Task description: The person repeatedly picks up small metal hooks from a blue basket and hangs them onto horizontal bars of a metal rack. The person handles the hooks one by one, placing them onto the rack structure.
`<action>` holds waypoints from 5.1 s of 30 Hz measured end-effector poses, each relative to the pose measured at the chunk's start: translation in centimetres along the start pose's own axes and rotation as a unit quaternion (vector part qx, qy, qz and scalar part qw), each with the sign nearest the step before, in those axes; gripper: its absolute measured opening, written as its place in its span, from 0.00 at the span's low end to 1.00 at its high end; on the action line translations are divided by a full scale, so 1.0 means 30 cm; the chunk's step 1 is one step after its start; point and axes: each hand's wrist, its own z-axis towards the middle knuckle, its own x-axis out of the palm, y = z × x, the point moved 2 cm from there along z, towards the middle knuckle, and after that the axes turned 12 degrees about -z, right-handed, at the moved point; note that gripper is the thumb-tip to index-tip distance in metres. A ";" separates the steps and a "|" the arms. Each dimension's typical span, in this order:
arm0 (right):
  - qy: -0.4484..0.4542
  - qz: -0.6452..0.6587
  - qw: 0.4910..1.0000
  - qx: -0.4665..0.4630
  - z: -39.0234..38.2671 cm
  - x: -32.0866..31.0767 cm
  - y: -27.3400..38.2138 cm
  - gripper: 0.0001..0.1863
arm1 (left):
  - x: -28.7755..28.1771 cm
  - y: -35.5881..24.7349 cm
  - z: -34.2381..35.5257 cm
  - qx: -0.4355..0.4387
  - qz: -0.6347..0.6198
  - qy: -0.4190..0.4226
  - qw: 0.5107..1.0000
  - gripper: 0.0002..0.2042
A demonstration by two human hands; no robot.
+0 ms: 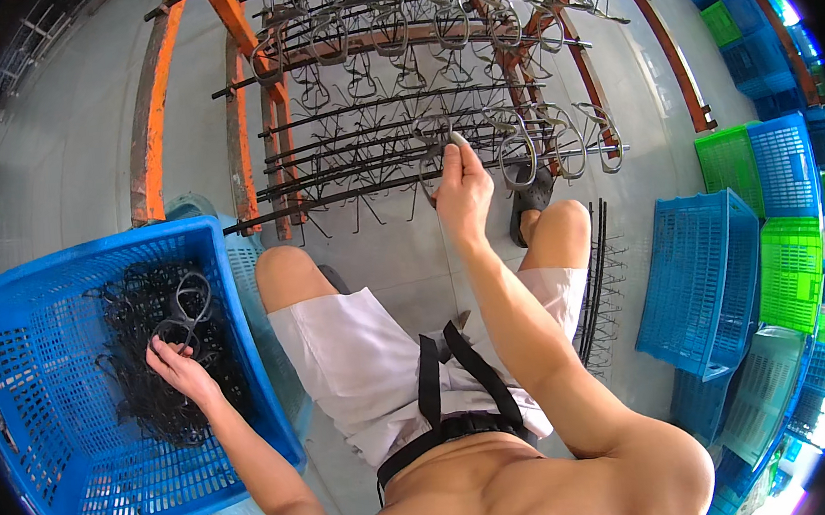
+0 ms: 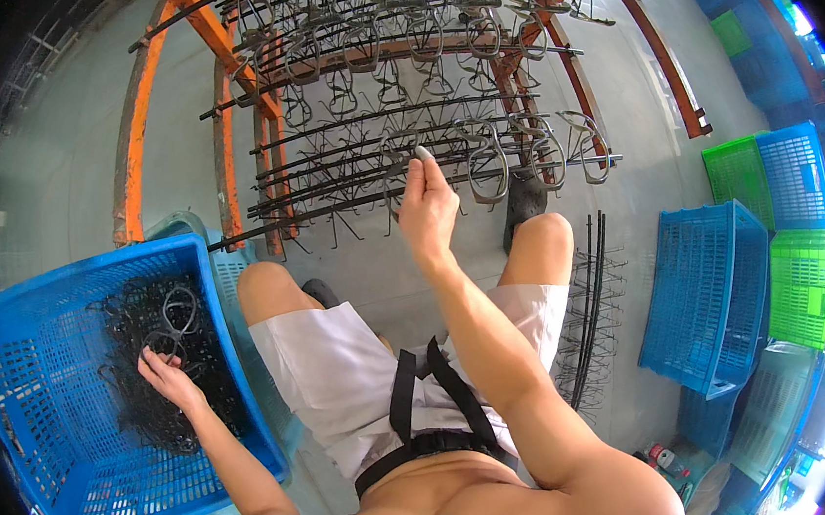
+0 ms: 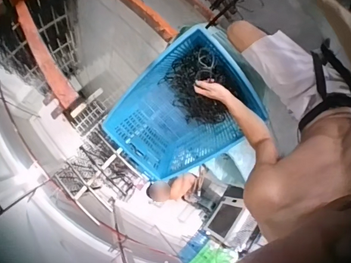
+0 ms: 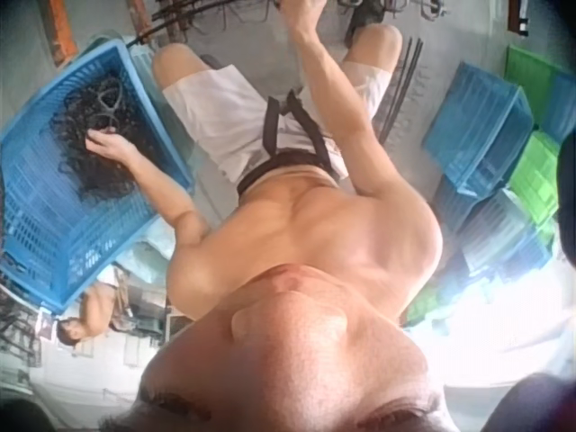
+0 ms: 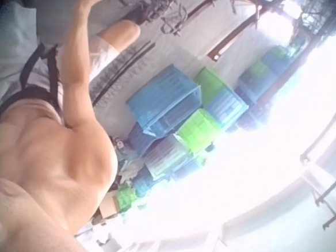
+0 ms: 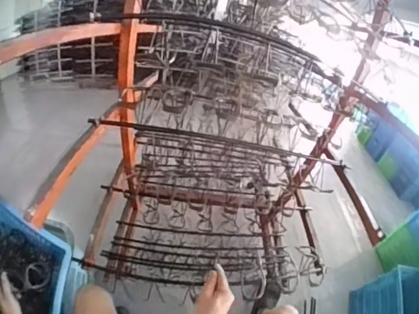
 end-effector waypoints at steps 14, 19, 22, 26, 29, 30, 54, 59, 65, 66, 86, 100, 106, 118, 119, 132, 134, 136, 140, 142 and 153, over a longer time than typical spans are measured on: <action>-0.058 -0.064 0.993 -0.086 0.020 0.024 0.000 0.15 | 0.075 -0.155 -0.089 -0.042 -0.173 -0.002 0.984 0.16; -0.033 -0.050 0.996 -0.073 0.017 0.035 -0.027 0.16 | 0.092 -0.205 -0.119 -0.053 -0.268 0.059 0.960 0.13; -0.032 -0.066 0.994 -0.083 0.024 0.033 -0.031 0.16 | 0.100 -0.237 -0.151 -0.072 -0.273 0.078 0.956 0.12; -0.022 -0.054 0.997 -0.045 0.031 0.003 -0.018 0.16 | 0.130 -0.256 -0.202 -0.107 -0.312 0.111 0.937 0.10; 0.048 0.080 0.996 -0.010 0.044 -0.019 -0.030 0.18 | 0.173 -0.273 -0.264 -0.138 -0.359 0.178 0.906 0.10; 0.075 0.132 0.988 0.002 0.043 -0.023 -0.025 0.19 | 0.184 -0.268 -0.285 -0.156 -0.367 0.181 0.899 0.11; 0.070 0.137 0.988 -0.026 -0.205 0.108 0.057 0.17 | 0.328 -0.220 -0.475 -0.219 -0.324 0.246 0.887 0.16; 0.042 0.161 0.986 0.018 -0.179 0.179 0.005 0.20 | 0.324 -0.237 -0.442 -0.094 -0.229 0.101 0.964 0.18; 0.063 0.247 0.963 0.088 -0.172 0.191 0.059 0.17 | 0.286 -0.213 -0.404 -0.243 -0.199 0.189 0.930 0.21; 0.063 0.260 0.959 0.090 -0.167 0.192 0.059 0.17 | 0.287 -0.203 -0.403 -0.249 -0.198 0.187 0.930 0.22; 0.013 -0.023 0.999 -0.031 -0.176 0.203 0.110 0.16 | 0.268 -0.186 -0.386 -0.267 -0.299 0.283 0.871 0.20; 0.516 -0.108 0.781 -0.336 -0.335 -0.016 0.268 0.12 | 0.357 -0.270 -0.323 -0.050 -0.078 0.552 0.828 0.07; 0.269 0.120 0.954 -0.053 -0.277 0.162 0.175 0.10 | 0.487 -0.165 -0.176 -0.039 -0.112 0.257 0.959 0.10; 0.078 0.230 0.968 0.063 -0.319 0.421 0.131 0.15 | 0.672 -0.102 -0.241 -0.164 -0.138 0.354 0.910 0.11; 0.086 0.231 0.967 0.067 -0.320 0.419 0.138 0.16 | 0.672 -0.100 -0.243 -0.171 -0.139 0.353 0.909 0.11; 0.089 0.022 0.993 -0.079 -0.361 0.430 0.180 0.18 | 0.633 -0.053 -0.208 -0.283 -0.207 0.327 0.877 0.12; 0.103 0.034 0.991 -0.082 -0.364 0.428 0.184 0.17 | 0.633 -0.044 -0.207 -0.283 -0.200 0.324 0.880 0.12; 0.129 0.052 0.987 -0.076 -0.357 0.426 0.171 0.17 | 0.633 -0.057 -0.212 -0.280 -0.198 0.319 0.883 0.12; 0.155 -0.010 0.981 -0.113 -0.328 0.398 0.165 0.17 | 0.649 -0.034 -0.223 -0.280 -0.199 0.311 0.886 0.11; 0.141 0.015 0.983 -0.113 -0.323 0.393 0.150 0.18 | 0.651 -0.045 -0.239 -0.290 -0.212 0.313 0.879 0.11; 0.196 0.117 0.974 -0.018 -0.268 0.370 0.108 0.12 | 0.705 -0.065 -0.268 -0.370 -0.302 0.320 0.818 0.11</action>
